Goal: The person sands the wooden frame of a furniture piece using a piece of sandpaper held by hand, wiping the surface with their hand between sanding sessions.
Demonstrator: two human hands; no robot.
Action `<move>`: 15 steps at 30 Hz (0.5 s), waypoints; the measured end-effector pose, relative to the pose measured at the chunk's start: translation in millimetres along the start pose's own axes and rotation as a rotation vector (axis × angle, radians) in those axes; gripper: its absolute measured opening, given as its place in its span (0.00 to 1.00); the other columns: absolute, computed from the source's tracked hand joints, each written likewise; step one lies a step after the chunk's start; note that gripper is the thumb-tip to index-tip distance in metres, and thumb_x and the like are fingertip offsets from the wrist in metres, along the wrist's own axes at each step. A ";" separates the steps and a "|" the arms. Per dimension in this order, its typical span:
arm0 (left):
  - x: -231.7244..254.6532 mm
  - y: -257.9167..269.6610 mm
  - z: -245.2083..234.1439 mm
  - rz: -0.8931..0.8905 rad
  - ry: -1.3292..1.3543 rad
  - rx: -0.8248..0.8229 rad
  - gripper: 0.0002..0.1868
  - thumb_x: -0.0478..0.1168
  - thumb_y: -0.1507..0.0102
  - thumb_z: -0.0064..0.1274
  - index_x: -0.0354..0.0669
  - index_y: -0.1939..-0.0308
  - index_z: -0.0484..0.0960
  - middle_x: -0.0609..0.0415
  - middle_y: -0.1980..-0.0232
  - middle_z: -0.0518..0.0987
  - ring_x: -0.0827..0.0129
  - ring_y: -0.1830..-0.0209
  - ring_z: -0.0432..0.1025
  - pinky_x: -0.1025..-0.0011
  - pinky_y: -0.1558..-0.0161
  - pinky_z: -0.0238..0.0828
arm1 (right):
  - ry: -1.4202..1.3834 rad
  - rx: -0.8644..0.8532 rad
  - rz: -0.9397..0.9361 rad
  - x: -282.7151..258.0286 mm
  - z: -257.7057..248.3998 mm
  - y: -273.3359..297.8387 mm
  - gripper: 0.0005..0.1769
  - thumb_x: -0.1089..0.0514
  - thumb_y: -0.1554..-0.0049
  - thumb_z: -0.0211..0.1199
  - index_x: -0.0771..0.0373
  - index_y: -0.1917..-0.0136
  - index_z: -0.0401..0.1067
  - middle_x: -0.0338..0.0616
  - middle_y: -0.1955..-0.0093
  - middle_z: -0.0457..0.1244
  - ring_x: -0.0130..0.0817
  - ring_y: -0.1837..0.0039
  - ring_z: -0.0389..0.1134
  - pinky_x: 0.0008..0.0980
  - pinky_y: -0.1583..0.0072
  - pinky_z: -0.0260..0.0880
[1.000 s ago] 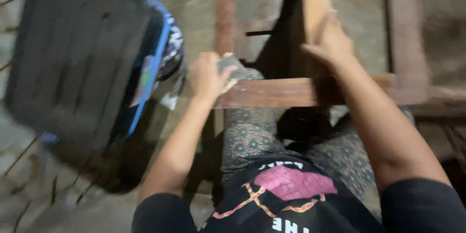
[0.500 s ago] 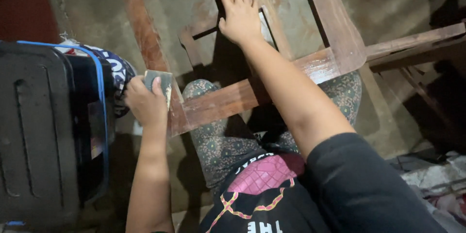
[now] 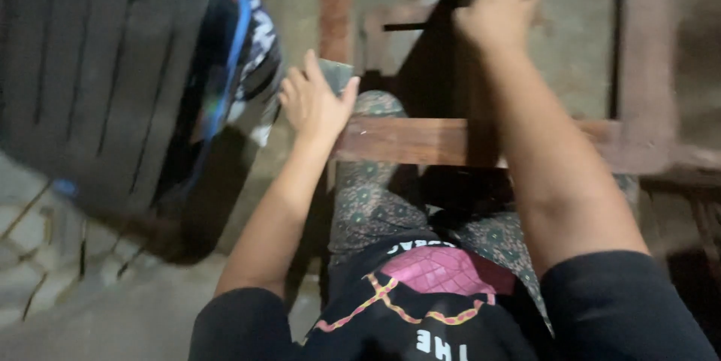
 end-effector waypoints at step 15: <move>-28.8 12.7 -6.0 -0.153 0.254 -0.207 0.34 0.70 0.30 0.36 0.41 0.55 0.73 0.38 0.62 0.83 0.41 0.63 0.78 0.48 0.65 0.70 | -0.015 -0.025 0.172 34.0 4.6 -16.0 0.52 0.42 0.40 0.71 0.59 0.21 0.38 0.63 0.36 0.55 0.78 0.45 0.68 0.69 0.46 0.70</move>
Point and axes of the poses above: each hand's wrist, its own y-axis away from the middle knuckle, its own z-axis out of the palm, x = y × z, the point moved 2 cm from there along -y, towards the middle knuckle
